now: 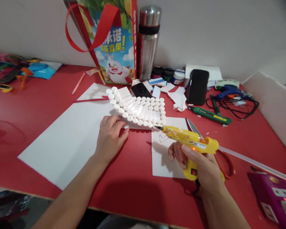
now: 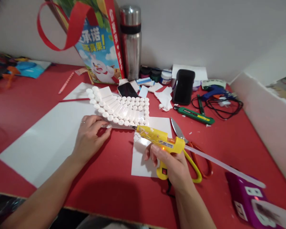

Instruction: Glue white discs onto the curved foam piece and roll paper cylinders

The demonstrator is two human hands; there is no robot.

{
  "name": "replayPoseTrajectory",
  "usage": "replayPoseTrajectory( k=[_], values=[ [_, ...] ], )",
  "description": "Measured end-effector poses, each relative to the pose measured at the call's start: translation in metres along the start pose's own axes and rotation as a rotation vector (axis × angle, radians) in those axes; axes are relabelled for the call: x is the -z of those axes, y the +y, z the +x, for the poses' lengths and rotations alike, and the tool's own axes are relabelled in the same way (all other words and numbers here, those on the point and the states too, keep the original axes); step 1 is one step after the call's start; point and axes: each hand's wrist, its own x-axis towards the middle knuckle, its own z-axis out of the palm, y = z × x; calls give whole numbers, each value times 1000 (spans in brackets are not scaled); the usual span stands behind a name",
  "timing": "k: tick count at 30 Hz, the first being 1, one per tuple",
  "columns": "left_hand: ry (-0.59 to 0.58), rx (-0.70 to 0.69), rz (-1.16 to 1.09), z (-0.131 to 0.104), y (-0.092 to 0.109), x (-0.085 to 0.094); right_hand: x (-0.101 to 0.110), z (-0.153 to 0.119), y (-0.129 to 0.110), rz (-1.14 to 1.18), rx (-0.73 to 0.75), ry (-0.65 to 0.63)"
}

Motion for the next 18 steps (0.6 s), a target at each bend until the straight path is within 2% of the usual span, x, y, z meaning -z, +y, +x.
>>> replayPoseTrajectory(
  k=[13, 18],
  values=[
    [-38, 99, -11, 0, -1, -1, 2, 0, 1, -14, 7, 6],
    [-55, 94, -11, -2, -3, 1, 3, 0, 1, -19, 4, 3]
  ],
)
